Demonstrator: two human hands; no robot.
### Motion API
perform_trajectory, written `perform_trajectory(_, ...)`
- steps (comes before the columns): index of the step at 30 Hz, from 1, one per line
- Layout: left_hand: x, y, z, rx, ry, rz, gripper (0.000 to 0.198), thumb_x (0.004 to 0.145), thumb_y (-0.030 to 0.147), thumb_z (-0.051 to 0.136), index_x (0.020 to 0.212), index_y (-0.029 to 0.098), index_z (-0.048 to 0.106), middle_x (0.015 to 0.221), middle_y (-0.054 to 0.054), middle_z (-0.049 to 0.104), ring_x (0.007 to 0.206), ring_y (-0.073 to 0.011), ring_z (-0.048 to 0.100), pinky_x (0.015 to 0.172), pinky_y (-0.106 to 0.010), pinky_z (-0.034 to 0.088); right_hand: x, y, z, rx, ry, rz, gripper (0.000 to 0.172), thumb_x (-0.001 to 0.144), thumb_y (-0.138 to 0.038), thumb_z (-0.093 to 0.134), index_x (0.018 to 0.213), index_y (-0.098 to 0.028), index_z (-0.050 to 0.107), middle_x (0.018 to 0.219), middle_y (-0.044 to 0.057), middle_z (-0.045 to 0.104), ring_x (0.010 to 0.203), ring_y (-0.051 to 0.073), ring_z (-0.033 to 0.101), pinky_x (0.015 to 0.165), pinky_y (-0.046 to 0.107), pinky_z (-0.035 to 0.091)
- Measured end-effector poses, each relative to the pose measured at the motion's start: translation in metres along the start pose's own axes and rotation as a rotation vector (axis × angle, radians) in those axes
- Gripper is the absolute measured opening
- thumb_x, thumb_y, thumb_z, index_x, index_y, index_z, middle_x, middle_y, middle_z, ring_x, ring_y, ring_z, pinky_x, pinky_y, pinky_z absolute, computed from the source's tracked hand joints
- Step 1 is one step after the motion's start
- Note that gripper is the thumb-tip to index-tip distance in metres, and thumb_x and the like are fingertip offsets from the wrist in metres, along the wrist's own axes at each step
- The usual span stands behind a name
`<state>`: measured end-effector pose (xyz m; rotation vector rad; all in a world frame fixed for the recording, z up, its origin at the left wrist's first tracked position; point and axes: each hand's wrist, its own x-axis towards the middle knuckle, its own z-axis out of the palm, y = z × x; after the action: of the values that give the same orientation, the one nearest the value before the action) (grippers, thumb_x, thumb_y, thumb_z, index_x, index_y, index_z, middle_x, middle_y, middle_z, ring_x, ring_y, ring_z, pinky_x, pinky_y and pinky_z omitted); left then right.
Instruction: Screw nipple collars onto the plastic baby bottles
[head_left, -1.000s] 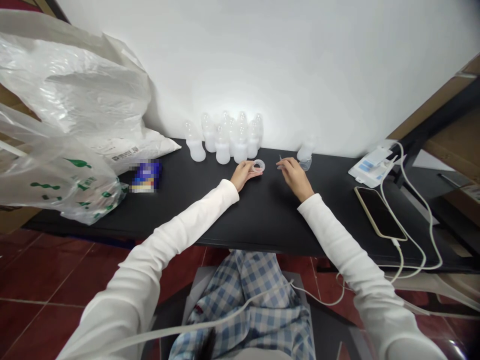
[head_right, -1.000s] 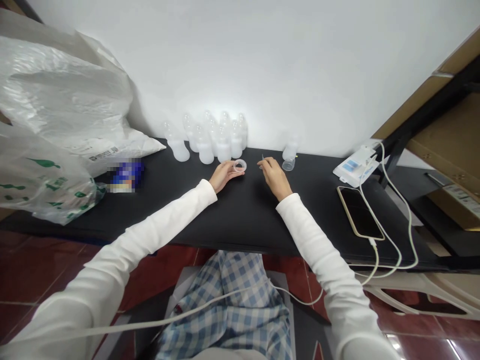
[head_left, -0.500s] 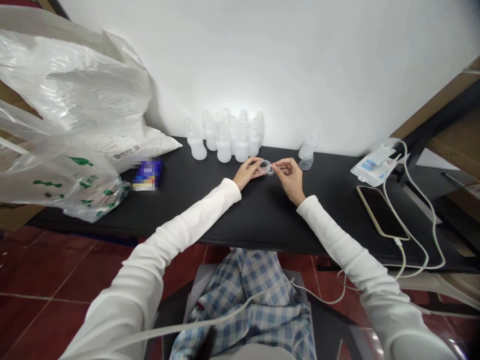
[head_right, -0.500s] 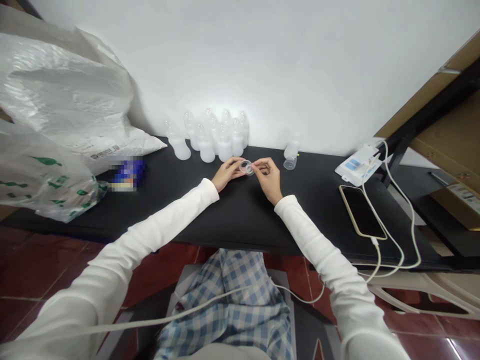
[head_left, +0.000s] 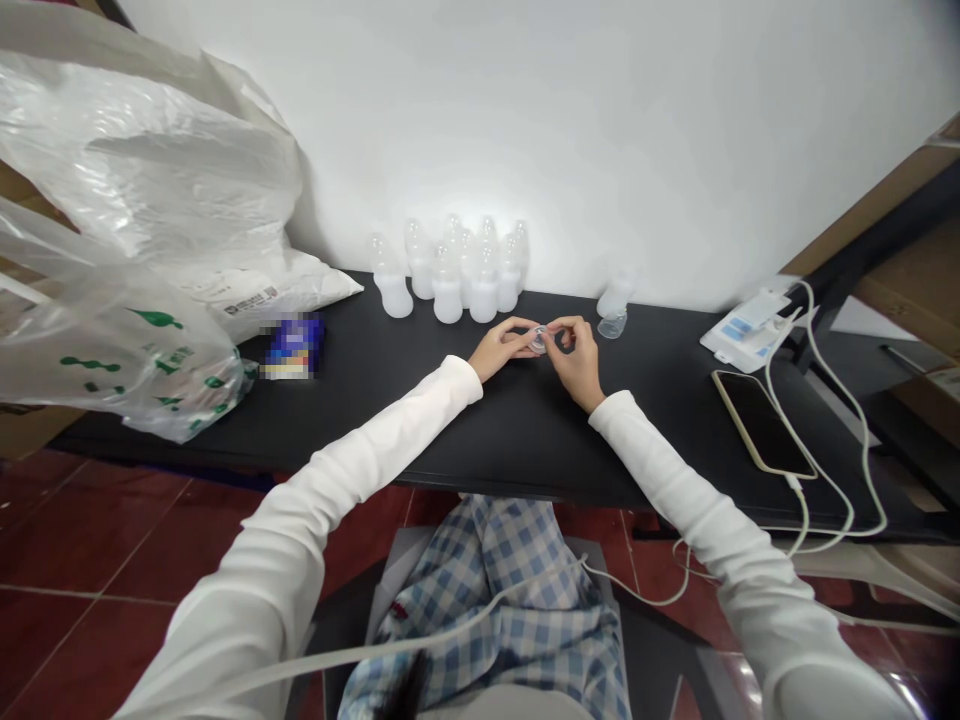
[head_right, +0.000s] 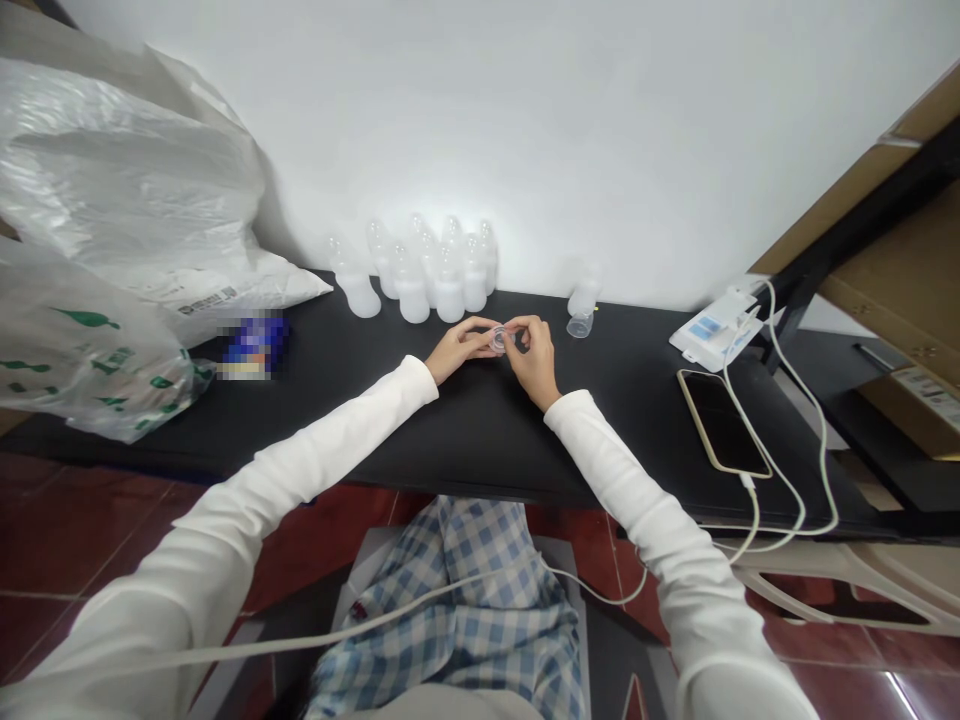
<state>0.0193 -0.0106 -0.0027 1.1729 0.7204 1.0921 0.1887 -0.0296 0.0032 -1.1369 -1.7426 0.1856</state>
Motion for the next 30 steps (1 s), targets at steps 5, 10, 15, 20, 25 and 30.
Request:
perform_trajectory(5, 0.004, -0.009, -0.005, -0.008, -0.006, 0.013, 0.042, 0.078, 0.039, 0.084, 0.106, 0.013, 0.065, 0.086, -0.005, 0.078, 0.084, -0.0172, 0.077, 0.099, -0.044, 0.06, -0.001, 0.012, 0.005, 0.033, 0.015, -0.034, 0.021, 0.088, -0.029, 0.064, 0.107, -0.023, 0.056, 0.09, 0.003, 0.06, 0.077, 0.017, 0.049, 0.074, 0.034, 0.047)
perform_trajectory(10, 0.006, -0.014, -0.006, -0.007, 0.033, 0.008, 0.043, 0.077, 0.038, 0.085, 0.101, 0.012, 0.063, 0.078, -0.005, 0.077, 0.078, -0.018, 0.077, 0.092, -0.042, 0.063, -0.002, 0.02, 0.01, 0.053, 0.004, 0.02, 0.029, 0.089, -0.038, 0.066, 0.113, -0.024, 0.055, 0.098, 0.005, 0.058, 0.08, 0.018, 0.05, 0.074, 0.035, 0.048)
perform_trajectory(15, 0.006, -0.014, -0.005, -0.002, 0.068, 0.017, 0.041, 0.076, 0.034, 0.086, 0.099, 0.011, 0.062, 0.073, -0.004, 0.075, 0.073, -0.0179, 0.077, 0.085, -0.04, 0.065, -0.002, 0.02, 0.011, 0.058, -0.106, 0.033, 0.027, 0.096, -0.047, 0.055, 0.109, -0.023, 0.061, 0.093, 0.005, 0.062, 0.079, 0.018, 0.053, 0.076, 0.035, 0.047)
perform_trajectory(20, 0.006, -0.015, -0.005, 0.047, 0.079, 0.03, 0.034, 0.078, 0.031, 0.084, 0.097, 0.013, 0.062, 0.071, -0.002, 0.074, 0.07, -0.0149, 0.075, 0.079, -0.033, 0.065, -0.002, 0.019, 0.011, 0.108, -0.197, 0.102, 0.032, 0.095, -0.051, 0.055, 0.103, -0.022, 0.066, 0.078, 0.001, 0.061, 0.068, 0.015, 0.051, 0.072, 0.032, 0.045)
perform_trajectory(25, 0.006, -0.015, -0.005, 0.102, 0.092, 0.042, 0.033, 0.079, 0.033, 0.083, 0.097, 0.014, 0.063, 0.07, 0.0, 0.073, 0.07, -0.0132, 0.074, 0.076, -0.029, 0.064, -0.002, 0.019, 0.01, 0.146, -0.191, 0.129, 0.036, 0.092, -0.054, 0.058, 0.101, -0.022, 0.069, 0.075, 0.0, 0.062, 0.064, 0.013, 0.05, 0.068, 0.03, 0.044)
perform_trajectory(30, 0.006, -0.015, -0.007, 0.137, 0.069, 0.048, 0.033, 0.079, 0.032, 0.083, 0.101, 0.016, 0.064, 0.073, 0.001, 0.073, 0.075, -0.0133, 0.075, 0.08, -0.029, 0.063, 0.0, 0.019, 0.01, 0.181, -0.188, 0.179, 0.04, 0.09, -0.057, 0.06, 0.101, -0.02, 0.071, 0.077, 0.002, 0.067, 0.063, 0.013, 0.051, 0.064, 0.029, 0.044)
